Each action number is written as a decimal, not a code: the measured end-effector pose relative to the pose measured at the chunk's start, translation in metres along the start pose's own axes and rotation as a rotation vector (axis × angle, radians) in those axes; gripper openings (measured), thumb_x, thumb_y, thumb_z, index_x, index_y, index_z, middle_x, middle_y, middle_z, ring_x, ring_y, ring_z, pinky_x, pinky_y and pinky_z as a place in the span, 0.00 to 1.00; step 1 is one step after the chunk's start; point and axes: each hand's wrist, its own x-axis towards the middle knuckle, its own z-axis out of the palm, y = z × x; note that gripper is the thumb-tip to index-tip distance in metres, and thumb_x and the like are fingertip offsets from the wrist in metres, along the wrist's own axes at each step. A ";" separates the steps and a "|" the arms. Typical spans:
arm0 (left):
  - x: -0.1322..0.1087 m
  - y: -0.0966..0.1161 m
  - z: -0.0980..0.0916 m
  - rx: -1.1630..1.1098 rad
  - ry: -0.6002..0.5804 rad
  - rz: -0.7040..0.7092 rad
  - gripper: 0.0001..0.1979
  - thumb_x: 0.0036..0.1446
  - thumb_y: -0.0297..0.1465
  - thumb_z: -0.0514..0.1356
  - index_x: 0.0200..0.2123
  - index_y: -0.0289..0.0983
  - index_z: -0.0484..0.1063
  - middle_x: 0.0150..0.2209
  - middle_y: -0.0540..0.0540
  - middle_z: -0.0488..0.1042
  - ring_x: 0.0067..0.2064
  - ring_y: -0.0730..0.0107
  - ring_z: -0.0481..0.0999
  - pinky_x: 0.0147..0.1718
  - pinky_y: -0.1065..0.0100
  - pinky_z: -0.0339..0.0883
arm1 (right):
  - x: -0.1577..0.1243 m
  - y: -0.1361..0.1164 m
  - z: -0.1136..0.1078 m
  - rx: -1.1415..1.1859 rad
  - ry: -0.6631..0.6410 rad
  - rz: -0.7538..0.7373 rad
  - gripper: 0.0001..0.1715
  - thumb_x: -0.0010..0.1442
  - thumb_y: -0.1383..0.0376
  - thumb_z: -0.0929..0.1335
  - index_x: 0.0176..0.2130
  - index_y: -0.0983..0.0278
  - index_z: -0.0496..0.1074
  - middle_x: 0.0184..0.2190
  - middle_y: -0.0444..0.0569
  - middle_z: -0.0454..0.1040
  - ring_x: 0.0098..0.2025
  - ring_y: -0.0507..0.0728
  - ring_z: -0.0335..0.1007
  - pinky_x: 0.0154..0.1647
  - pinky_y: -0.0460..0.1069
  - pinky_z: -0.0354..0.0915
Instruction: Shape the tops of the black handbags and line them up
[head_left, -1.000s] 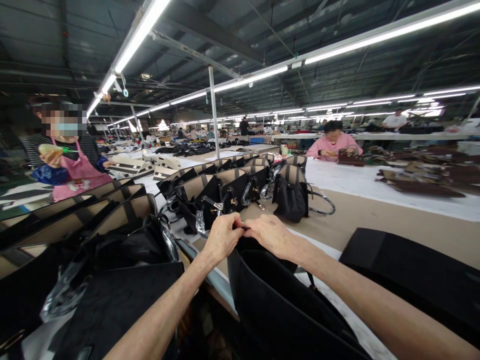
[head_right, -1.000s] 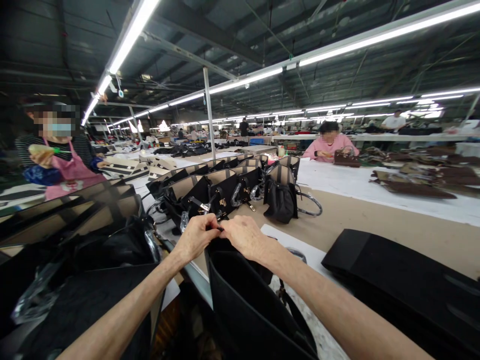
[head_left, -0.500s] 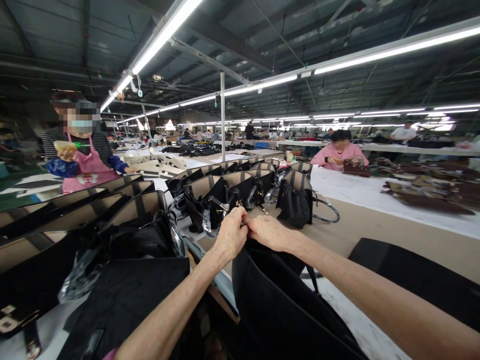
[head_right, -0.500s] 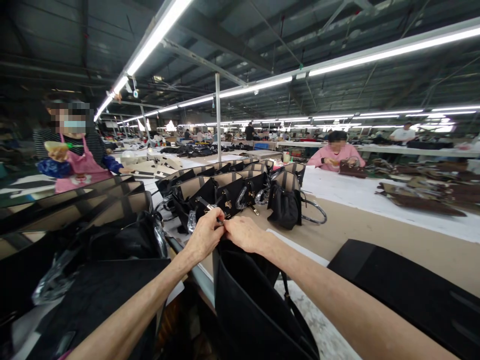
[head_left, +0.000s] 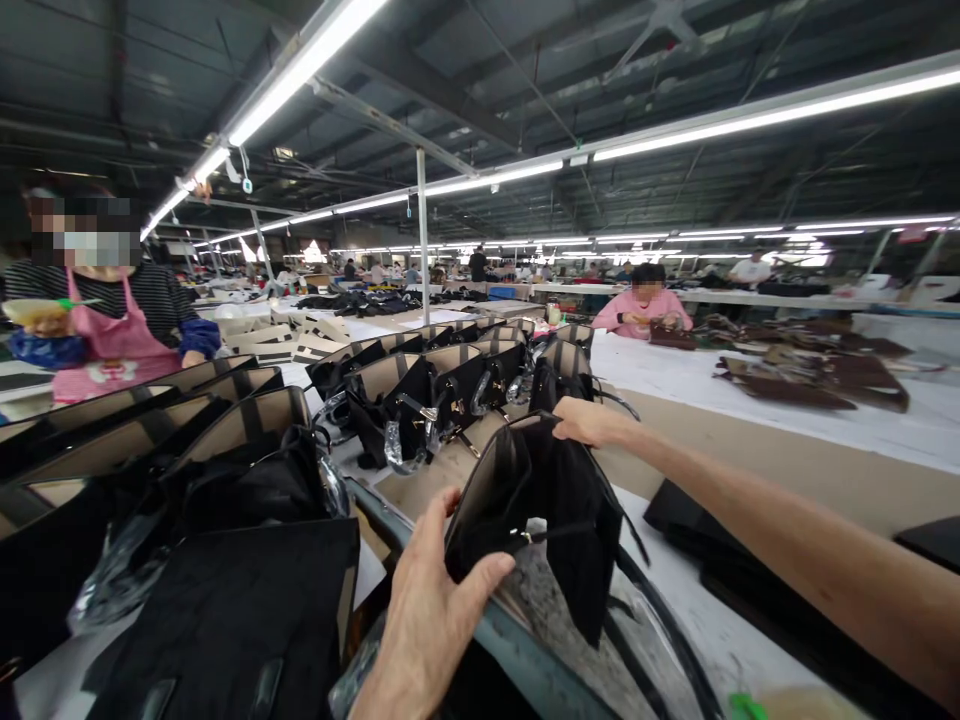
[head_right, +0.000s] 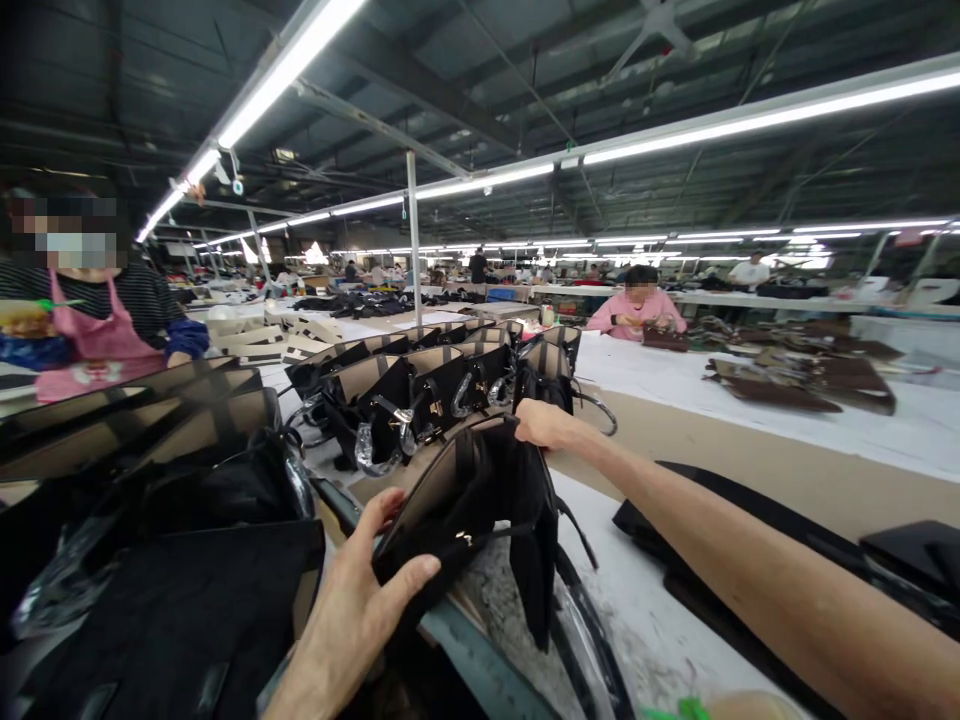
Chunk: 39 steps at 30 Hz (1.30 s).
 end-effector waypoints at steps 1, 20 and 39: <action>0.000 -0.002 0.004 0.043 0.035 -0.013 0.34 0.44 0.39 0.60 0.54 0.38 0.55 0.52 0.41 0.64 0.53 0.57 0.61 0.51 0.59 0.54 | -0.003 0.003 0.003 0.016 -0.011 0.027 0.08 0.47 0.69 0.62 0.20 0.68 0.66 0.14 0.46 0.65 0.16 0.51 0.62 0.16 0.43 0.51; 0.082 -0.027 -0.037 -0.399 -0.541 -0.246 0.15 0.36 0.27 0.62 0.33 0.32 0.72 0.24 0.51 0.72 0.23 0.76 0.68 0.22 0.75 0.60 | -0.033 0.054 0.048 0.238 -0.117 0.108 0.17 0.53 0.62 0.58 0.18 0.66 0.63 0.13 0.47 0.69 0.14 0.49 0.61 0.14 0.42 0.51; 0.073 -0.033 -0.028 -0.344 -0.430 -0.100 0.15 0.39 0.28 0.62 0.35 0.33 0.72 0.25 0.52 0.70 0.24 0.77 0.66 0.22 0.77 0.59 | -0.043 -0.035 0.050 -0.014 0.236 -0.470 0.16 0.59 0.59 0.59 0.28 0.60 0.70 0.23 0.42 0.71 0.28 0.51 0.65 0.32 0.45 0.55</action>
